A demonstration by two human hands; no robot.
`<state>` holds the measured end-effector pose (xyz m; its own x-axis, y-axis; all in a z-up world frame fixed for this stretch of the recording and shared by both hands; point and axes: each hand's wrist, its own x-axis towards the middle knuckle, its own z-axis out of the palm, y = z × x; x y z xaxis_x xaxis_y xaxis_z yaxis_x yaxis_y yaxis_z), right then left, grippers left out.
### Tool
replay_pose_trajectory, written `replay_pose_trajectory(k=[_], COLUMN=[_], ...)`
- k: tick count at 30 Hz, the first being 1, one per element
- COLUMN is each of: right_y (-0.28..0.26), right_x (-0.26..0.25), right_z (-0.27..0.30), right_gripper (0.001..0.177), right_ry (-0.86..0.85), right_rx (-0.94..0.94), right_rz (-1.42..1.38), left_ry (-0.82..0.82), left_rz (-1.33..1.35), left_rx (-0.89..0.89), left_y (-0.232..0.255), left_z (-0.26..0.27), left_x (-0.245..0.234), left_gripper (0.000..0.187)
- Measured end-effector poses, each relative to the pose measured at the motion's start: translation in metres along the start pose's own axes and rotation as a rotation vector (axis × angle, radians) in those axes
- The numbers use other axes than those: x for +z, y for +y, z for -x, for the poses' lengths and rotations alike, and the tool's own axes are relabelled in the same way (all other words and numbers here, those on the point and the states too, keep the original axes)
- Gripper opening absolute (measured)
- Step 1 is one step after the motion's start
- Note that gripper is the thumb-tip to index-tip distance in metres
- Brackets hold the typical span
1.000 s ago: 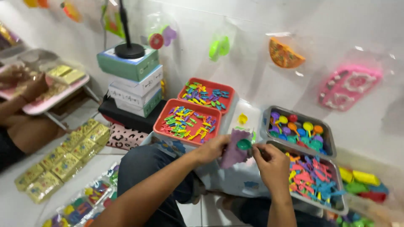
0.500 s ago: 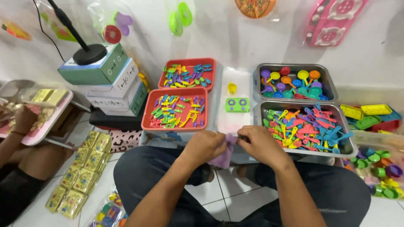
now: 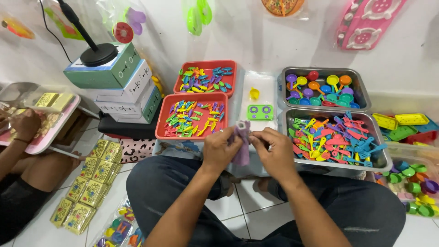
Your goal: Sorting and assembling small colorful plastic toy pieces from various bins into specific sets.
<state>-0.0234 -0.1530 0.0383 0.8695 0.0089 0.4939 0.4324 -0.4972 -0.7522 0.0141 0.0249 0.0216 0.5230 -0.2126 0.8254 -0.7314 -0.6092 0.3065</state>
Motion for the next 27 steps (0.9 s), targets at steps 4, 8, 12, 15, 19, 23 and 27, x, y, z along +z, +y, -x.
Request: replay_pose_trajectory(k=[4, 8, 12, 15, 19, 23, 27], right_y=[-0.016, -0.028, -0.025, -0.025, -0.012, -0.003, 0.019], right_x=[0.031, 0.056, 0.061, 0.063, 0.071, 0.076, 0.075], right_z=[0.011, 0.021, 0.023, 0.024, 0.030, 0.027, 0.029], right_gripper=[0.007, 0.013, 0.017, 0.015, 0.014, 0.014, 0.014], right_ry=[0.221, 0.356, 0.351, 0.357, 0.371, 0.356, 0.348], right_rx=[0.010, -0.010, -0.027, -0.031, -0.029, 0.017, 0.026], right_rz=[-0.135, -0.152, -0.164, -0.152, -0.162, -0.269, -0.323], left_ry=[0.087, 0.128, 0.146, 0.143, 0.121, 0.027, -0.042], left_rz=[0.258, 0.570, 0.724, 0.866, 0.994, 0.965, 0.892], left_rx=[-0.449, -0.898, -1.002, -1.117, -1.164, -1.076, -0.960], left_y=[0.017, 0.017, 0.012, 0.015, 0.016, 0.006, 0.010], left_z=[-0.004, 0.008, 0.013, 0.017, 0.017, 0.022, 0.017], left_x=[-0.004, 0.011, 0.015, 0.016, 0.022, 0.023, 0.012], left_gripper=[0.017, 0.032, 0.034, 0.032, 0.031, 0.027, 0.026])
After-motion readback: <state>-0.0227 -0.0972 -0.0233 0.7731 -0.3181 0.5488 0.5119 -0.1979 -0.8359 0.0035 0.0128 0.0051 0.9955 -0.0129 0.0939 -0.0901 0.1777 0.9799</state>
